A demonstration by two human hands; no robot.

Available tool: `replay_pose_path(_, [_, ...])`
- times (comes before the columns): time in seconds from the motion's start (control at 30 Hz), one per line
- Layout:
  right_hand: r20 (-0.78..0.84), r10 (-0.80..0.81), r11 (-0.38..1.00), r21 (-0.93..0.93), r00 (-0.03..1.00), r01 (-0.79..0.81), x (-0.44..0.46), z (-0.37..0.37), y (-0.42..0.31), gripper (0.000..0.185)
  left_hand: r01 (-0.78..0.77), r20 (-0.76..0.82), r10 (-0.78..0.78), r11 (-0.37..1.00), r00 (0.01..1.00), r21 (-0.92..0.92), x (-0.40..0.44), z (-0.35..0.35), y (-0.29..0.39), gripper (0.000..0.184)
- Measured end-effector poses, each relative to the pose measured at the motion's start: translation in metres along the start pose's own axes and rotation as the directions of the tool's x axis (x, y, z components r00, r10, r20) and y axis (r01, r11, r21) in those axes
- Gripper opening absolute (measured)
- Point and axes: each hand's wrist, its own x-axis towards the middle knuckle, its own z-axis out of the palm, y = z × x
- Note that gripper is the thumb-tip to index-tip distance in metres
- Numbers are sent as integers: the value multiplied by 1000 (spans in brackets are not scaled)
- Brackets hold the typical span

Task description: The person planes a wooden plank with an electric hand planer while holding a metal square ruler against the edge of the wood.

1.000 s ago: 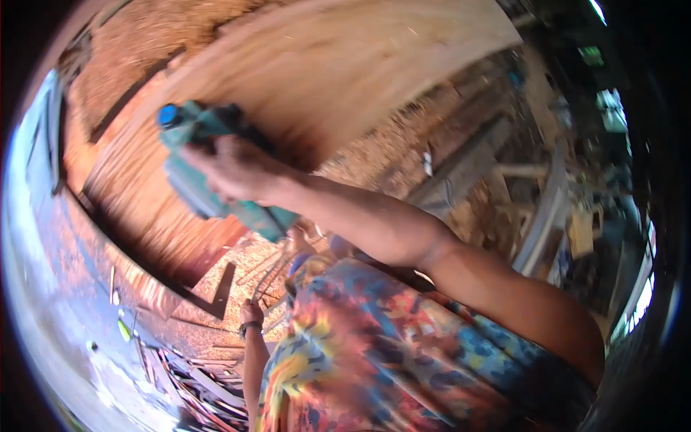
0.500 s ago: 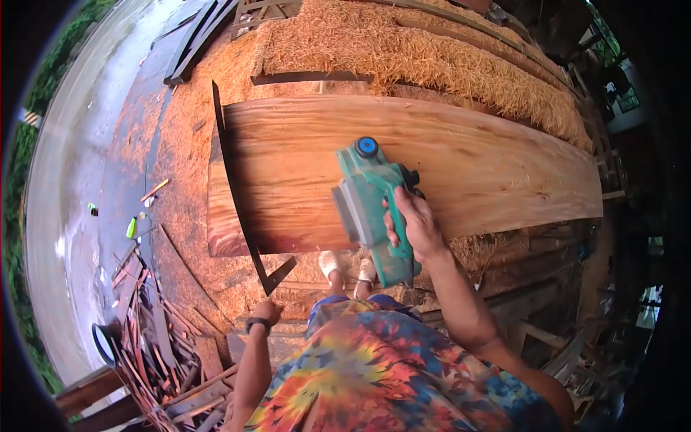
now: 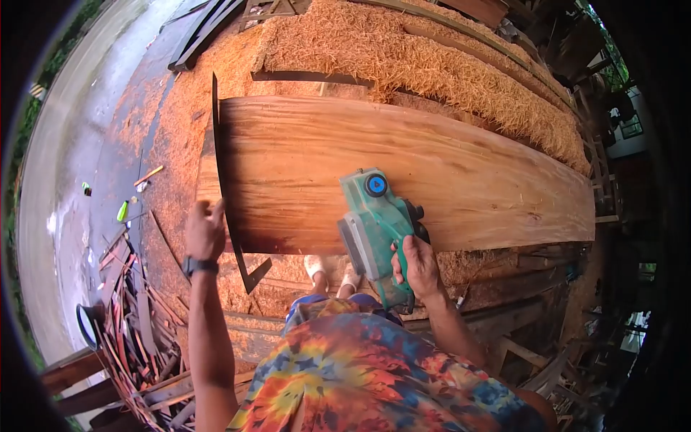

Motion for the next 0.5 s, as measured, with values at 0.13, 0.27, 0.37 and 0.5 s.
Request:
replay_pose_path(0.13, [-12, 5, 1000, -15, 1000, -5, 41, 13, -14, 52, 111, 159, -160, 954, 974, 279, 27, 30, 47, 55])
replay_pose_path(0.27, [23, -11, 1000, -11, 1000, 11, 105, 30, -41, 49, 122, 81, -147, 960, 986, 251, 37, 59, 23, 39])
replay_pose_path(0.37, [16, -105, 994, -10, 994, 105, 171, 51, -64, 54, 142, 100, -175, 951, 979, 276, 37, 54, 33, 32])
replay_pose_path(0.5, [59, -130, 991, -29, 990, 132, 250, 72, -97, 57, 170, 82, -206, 930, 975, 325, 37, 50, 40, 33])
